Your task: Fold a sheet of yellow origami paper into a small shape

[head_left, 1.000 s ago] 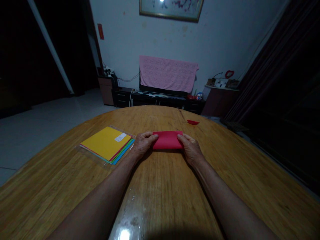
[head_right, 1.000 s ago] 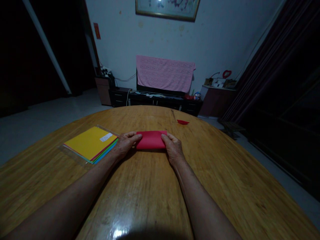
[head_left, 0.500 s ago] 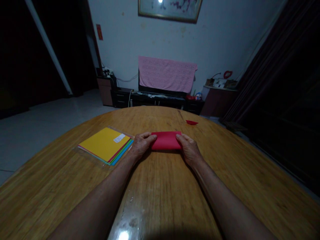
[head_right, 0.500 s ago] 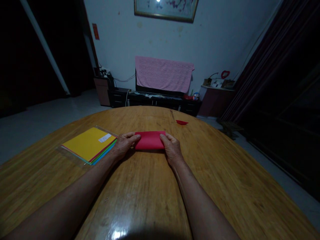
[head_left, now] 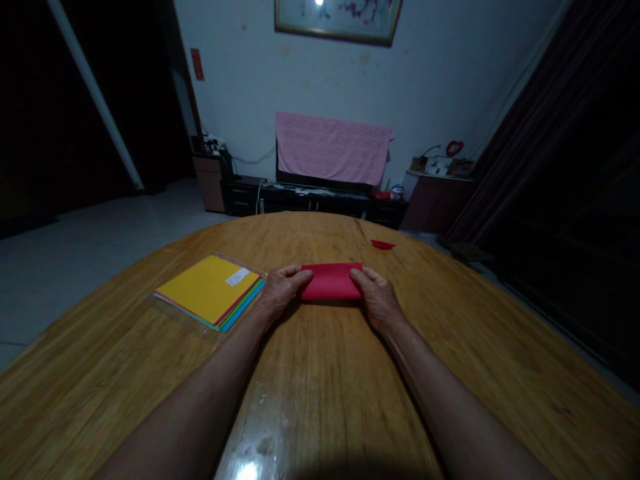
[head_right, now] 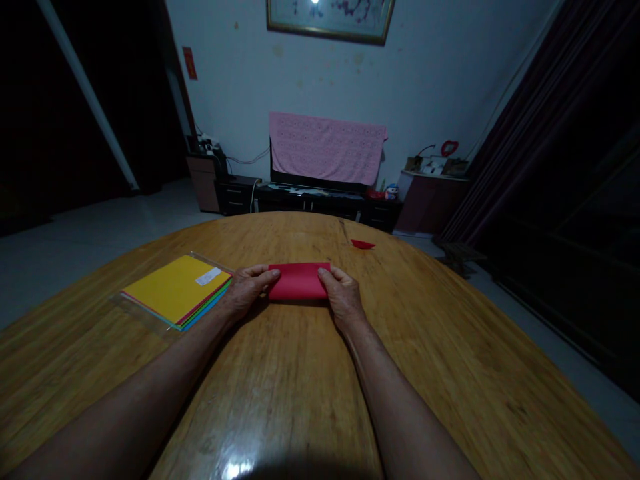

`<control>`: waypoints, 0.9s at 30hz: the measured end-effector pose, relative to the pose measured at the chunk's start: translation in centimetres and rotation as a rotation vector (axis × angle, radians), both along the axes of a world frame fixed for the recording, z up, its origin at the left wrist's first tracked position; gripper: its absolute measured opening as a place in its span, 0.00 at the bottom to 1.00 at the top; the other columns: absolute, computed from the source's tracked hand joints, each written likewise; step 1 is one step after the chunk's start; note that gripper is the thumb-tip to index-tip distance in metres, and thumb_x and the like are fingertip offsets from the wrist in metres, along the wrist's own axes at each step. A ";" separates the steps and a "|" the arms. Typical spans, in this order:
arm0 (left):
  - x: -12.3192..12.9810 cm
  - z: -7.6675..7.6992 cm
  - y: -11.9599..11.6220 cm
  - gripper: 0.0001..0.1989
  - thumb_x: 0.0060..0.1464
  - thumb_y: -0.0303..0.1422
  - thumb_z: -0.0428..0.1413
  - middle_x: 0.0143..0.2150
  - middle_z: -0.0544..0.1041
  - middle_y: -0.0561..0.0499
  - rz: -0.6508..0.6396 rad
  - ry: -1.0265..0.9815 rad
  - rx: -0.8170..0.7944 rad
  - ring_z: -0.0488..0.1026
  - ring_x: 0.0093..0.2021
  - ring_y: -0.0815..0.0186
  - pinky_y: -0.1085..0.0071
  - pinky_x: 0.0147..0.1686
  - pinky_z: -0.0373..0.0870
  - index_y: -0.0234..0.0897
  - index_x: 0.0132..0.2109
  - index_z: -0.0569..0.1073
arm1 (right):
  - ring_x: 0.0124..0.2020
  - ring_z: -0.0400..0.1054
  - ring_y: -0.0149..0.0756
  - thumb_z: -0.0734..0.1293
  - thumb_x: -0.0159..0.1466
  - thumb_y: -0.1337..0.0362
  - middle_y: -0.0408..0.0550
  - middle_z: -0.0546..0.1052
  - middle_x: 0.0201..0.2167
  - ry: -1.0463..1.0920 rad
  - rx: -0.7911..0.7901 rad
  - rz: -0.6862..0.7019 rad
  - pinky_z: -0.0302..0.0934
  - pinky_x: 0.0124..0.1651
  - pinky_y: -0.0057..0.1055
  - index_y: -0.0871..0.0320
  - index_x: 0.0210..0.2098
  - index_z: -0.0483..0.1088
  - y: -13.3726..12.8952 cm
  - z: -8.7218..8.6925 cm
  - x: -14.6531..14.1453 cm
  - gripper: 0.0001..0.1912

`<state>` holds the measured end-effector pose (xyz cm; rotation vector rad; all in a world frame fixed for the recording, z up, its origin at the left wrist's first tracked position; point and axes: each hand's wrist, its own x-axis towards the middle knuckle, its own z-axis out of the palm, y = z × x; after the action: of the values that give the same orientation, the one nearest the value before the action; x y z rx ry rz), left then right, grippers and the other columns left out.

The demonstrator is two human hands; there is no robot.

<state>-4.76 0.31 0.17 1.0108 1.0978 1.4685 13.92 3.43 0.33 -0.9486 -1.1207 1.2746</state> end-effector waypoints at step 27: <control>0.2 0.4 -0.3 0.10 0.40 0.36 0.64 0.17 0.68 0.57 -0.005 -0.048 -0.028 0.61 0.18 0.75 0.77 0.19 0.55 0.34 0.26 0.74 | 0.31 0.70 0.37 0.72 0.50 0.57 0.45 0.79 0.31 0.016 -0.005 -0.013 0.62 0.37 0.32 0.56 0.32 0.76 0.0 -0.1 -0.1 0.12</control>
<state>-4.54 0.03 0.54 0.9535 1.0774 1.4628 13.84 3.43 0.26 -0.9468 -1.0978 1.2734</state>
